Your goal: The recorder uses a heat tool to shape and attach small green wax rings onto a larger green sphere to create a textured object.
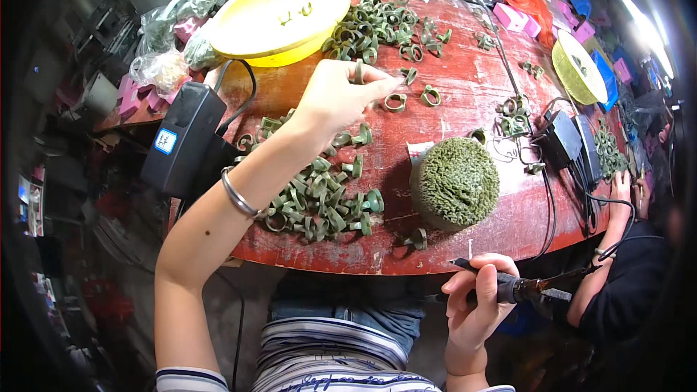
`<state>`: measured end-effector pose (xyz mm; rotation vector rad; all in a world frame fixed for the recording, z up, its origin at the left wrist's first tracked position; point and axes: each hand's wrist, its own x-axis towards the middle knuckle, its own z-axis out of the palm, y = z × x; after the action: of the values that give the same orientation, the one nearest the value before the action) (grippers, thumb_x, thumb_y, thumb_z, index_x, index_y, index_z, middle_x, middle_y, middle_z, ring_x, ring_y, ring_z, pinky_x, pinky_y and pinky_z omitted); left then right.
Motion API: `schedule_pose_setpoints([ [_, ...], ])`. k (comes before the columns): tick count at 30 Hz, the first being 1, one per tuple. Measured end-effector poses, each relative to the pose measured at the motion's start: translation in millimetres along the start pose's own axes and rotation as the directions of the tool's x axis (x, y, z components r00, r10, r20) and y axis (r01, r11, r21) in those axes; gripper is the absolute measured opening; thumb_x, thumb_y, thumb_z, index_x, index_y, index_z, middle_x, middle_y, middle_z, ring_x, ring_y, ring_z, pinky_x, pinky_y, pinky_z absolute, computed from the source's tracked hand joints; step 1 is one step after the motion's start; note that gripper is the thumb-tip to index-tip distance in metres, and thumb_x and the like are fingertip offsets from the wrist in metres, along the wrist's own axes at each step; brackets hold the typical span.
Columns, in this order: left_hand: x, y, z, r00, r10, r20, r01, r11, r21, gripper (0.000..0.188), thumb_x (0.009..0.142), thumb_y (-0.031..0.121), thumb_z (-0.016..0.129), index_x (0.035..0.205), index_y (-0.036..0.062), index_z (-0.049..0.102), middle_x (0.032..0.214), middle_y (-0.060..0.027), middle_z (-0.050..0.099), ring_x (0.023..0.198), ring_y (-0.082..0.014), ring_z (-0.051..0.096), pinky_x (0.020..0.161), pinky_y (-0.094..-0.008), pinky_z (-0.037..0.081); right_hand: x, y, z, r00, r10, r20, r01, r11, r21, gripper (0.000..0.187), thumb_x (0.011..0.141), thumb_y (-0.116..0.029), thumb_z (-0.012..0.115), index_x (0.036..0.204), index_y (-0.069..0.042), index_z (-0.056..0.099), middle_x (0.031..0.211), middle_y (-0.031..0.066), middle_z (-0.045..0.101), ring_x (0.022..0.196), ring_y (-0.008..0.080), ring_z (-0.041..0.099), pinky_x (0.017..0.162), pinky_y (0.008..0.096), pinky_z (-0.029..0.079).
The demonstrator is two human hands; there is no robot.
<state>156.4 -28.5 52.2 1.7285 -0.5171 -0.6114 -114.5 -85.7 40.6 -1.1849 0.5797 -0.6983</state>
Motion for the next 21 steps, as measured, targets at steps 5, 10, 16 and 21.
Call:
schedule_pose_setpoints([
  [5,16,-20,2,0.928,0.365,-0.076,-0.197,0.654,0.73,0.03,0.068,0.021,0.076,0.08,-0.0046,0.064,0.071,-0.0088,0.057,0.059,-0.0125,0.054,0.059,-0.0272,0.046,-3,3,-3,1.0,0.002,-0.008,-0.002,1.0,0.008,0.021,0.09,-0.02,0.052,0.093,0.001,0.049,0.06,0.0167,0.06,0.033,0.0072,0.04,0.031,0.0174,0.024],
  [10,-7,-14,5,0.852,0.524,0.004,-0.401,0.646,0.65,0.031,0.064,0.02,0.078,0.08,-0.0011,0.063,0.069,-0.0078,0.049,0.061,-0.0163,0.05,0.059,-0.0303,0.043,-3,-2,-1,0.997,0.017,0.079,-0.019,1.0,0.024,0.021,0.088,-0.018,0.054,0.094,0.001,0.049,0.069,0.0197,0.064,0.037,0.009,0.046,0.033,0.0178,0.031],
  [16,-118,32,29,0.964,0.161,0.21,-0.187,0.976,0.11,0.034,0.063,0.006,0.079,0.094,0.0031,0.064,0.087,-0.0016,0.062,0.07,-0.0035,0.052,0.06,-0.0179,0.042,-5,-18,-2,0.999,0.046,0.019,-0.044,0.997,-0.068,0.028,0.088,-0.026,0.055,0.093,0.001,0.05,0.069,0.0199,0.064,0.041,0.0097,0.048,0.036,0.0198,0.035],
  [21,-144,5,38,0.964,0.084,0.253,-0.059,0.993,-0.107,0.04,0.062,0.003,0.08,0.098,-0.0014,0.063,0.093,-0.0072,0.063,0.075,-0.0052,0.056,0.065,-0.0177,0.046,-10,-18,3,1.0,0.004,0.02,-0.001,0.986,-0.165,0.036,0.087,-0.039,0.055,0.092,-0.003,0.053,0.061,0.016,0.063,0.041,0.0096,0.046,0.039,0.0229,0.037],
])
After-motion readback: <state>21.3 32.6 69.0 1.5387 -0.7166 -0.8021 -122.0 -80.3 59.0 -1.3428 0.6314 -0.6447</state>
